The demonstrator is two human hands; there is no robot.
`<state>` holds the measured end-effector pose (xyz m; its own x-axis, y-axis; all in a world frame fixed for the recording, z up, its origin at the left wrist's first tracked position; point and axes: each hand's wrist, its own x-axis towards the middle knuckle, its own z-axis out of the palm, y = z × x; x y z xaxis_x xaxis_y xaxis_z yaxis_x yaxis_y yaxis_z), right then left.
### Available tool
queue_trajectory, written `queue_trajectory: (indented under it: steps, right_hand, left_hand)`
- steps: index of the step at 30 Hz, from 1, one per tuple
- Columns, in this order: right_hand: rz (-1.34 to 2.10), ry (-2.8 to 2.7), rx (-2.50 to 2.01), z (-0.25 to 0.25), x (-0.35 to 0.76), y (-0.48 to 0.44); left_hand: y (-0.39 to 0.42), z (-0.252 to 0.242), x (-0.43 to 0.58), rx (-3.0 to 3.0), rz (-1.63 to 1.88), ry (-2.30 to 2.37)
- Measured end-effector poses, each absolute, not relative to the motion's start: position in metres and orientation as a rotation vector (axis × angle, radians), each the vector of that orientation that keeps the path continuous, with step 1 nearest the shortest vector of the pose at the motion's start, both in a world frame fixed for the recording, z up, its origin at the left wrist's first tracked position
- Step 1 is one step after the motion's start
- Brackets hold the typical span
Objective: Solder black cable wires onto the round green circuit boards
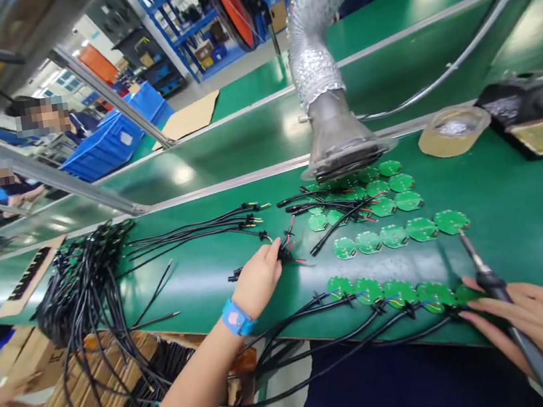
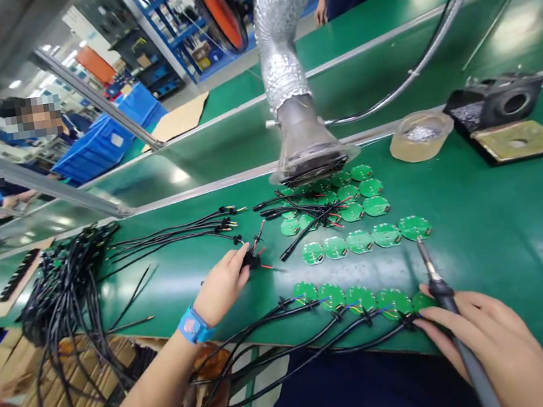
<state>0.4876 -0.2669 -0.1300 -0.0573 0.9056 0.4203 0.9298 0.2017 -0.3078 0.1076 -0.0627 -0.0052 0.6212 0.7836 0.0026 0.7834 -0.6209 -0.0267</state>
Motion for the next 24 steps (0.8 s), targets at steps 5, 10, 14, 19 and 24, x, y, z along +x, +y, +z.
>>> queue_trajectory:
  steps: [5,10,14,19,24]
  right_hand:
    - [-0.054,-2.015,-1.665,-0.115,0.481,-0.266]
    - [0.034,-1.963,-1.721,-0.106,0.478,-0.263]
    - [0.094,-1.92,-1.73,-0.098,0.47,-0.263]
    - [0.211,-1.816,-1.717,-0.075,0.458,-0.264]
    - [0.123,-1.806,-1.667,-0.072,0.461,-0.264]
  left_hand:
    - [-0.06,-0.003,0.128,-2.915,-0.42,-1.188]
    - [-0.039,-0.014,0.161,-3.083,-0.595,-0.983]
    - [-0.023,-0.013,0.18,-3.157,-0.729,-1.159]
    - [-0.006,0.013,0.166,-2.964,-0.709,-1.605]
    - [-0.001,0.026,0.123,-2.77,-0.248,-2.048]
